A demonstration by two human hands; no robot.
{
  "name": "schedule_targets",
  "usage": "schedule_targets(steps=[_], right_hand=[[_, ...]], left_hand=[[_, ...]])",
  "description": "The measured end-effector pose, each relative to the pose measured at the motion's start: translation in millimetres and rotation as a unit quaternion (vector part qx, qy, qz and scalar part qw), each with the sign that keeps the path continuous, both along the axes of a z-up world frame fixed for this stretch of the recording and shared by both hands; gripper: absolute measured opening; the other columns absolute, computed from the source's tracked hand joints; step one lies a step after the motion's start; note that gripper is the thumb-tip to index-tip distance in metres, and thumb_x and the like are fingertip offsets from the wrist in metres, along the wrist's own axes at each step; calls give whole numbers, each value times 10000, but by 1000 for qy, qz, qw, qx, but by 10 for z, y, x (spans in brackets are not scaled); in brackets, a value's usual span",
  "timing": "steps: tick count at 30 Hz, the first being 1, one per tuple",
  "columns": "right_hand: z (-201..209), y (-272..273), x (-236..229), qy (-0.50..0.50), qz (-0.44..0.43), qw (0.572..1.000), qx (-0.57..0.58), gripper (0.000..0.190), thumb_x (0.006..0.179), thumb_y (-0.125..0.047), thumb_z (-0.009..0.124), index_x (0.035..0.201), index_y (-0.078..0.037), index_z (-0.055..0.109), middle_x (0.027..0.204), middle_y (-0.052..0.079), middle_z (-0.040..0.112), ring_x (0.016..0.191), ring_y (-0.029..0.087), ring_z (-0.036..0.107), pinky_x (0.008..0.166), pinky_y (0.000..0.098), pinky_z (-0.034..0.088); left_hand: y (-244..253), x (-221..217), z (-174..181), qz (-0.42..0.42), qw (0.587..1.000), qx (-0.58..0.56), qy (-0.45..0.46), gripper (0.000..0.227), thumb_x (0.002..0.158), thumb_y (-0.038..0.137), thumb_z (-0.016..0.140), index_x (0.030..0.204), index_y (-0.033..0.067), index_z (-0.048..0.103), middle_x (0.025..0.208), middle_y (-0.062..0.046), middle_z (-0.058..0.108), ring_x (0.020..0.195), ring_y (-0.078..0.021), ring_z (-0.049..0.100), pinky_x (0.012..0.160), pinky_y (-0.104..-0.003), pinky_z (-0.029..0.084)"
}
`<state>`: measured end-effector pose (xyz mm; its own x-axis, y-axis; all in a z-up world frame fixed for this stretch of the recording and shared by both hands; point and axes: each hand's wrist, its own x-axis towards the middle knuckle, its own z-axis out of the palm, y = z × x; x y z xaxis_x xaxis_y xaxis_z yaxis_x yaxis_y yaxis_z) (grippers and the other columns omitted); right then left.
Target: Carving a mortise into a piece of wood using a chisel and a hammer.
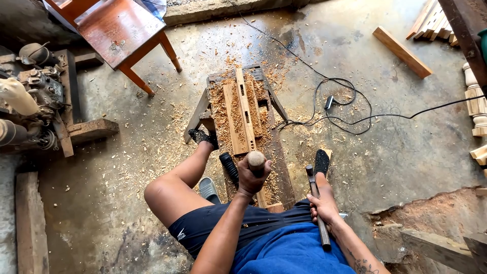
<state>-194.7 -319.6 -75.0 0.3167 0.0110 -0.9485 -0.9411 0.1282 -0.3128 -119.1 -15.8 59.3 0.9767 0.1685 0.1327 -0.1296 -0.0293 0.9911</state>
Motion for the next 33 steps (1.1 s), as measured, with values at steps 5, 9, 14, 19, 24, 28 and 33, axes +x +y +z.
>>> schedule_targets(steps=[5, 9, 14, 19, 24, 28, 33], right_hand=[[72, 45, 6, -24, 27, 999, -31, 389, 951, -435, 688, 861, -98, 516, 583, -22, 445, 423, 89, 395, 393, 264, 366], [800, 240, 168, -85, 108, 983, -118, 426, 966, -477, 657, 902, -62, 588, 593, -12, 501, 438, 98, 466, 410, 272, 417], [2420, 577, 358, -406, 133, 888, -170, 410, 937, -514, 574, 1001, -111, 615, 554, -32, 555, 420, 75, 537, 387, 277, 417], [2935, 800, 284, -574, 194, 753, -258, 372, 958, -450, 598, 976, -79, 592, 590, 35, 562, 504, 179, 570, 462, 354, 438], [3135, 905, 232, -636, 398, 564, -345, 273, 891, -360, 702, 961, -104, 634, 707, 190, 521, 672, 378, 534, 592, 476, 449], [3491, 818, 182, -541, 411, 672, -295, 324, 870, -349, 753, 1059, -99, 668, 735, 188, 552, 670, 356, 575, 597, 478, 477], [3324, 792, 134, -645, 322, 659, -215, 403, 911, -425, 741, 1083, -82, 616, 722, 137, 640, 669, 281, 630, 613, 427, 521]], left_hand=[[-82, -46, 173, -18, 999, 47, -10, 223, 844, 198, 810, 930, 36, 683, 762, -33, 740, 700, -114, 738, 661, -271, 599], [-115, -47, 189, -46, 997, 57, -24, 228, 845, 206, 805, 939, 37, 683, 769, -34, 742, 711, -123, 752, 664, -274, 605], [-108, -89, 171, -68, 996, 58, -27, 233, 836, 197, 818, 916, 31, 675, 756, -46, 733, 691, -128, 741, 642, -273, 594], [-77, -154, 51, -65, 996, 56, -22, 233, 824, 180, 807, 930, 26, 668, 731, -42, 710, 666, -118, 714, 625, -268, 580], [-89, -358, -250, -29, 988, 114, -96, 309, 777, 155, 810, 981, -4, 642, 769, -59, 688, 685, -124, 696, 649, -269, 560], [-101, -407, -478, -19, 998, 20, -58, 279, 806, 127, 804, 984, -2, 631, 817, -79, 699, 748, -156, 709, 704, -291, 594], [-38, -315, -217, -28, 998, 44, -21, 221, 838, 189, 793, 964, 63, 663, 813, -74, 731, 736, -212, 750, 696, -354, 624]])
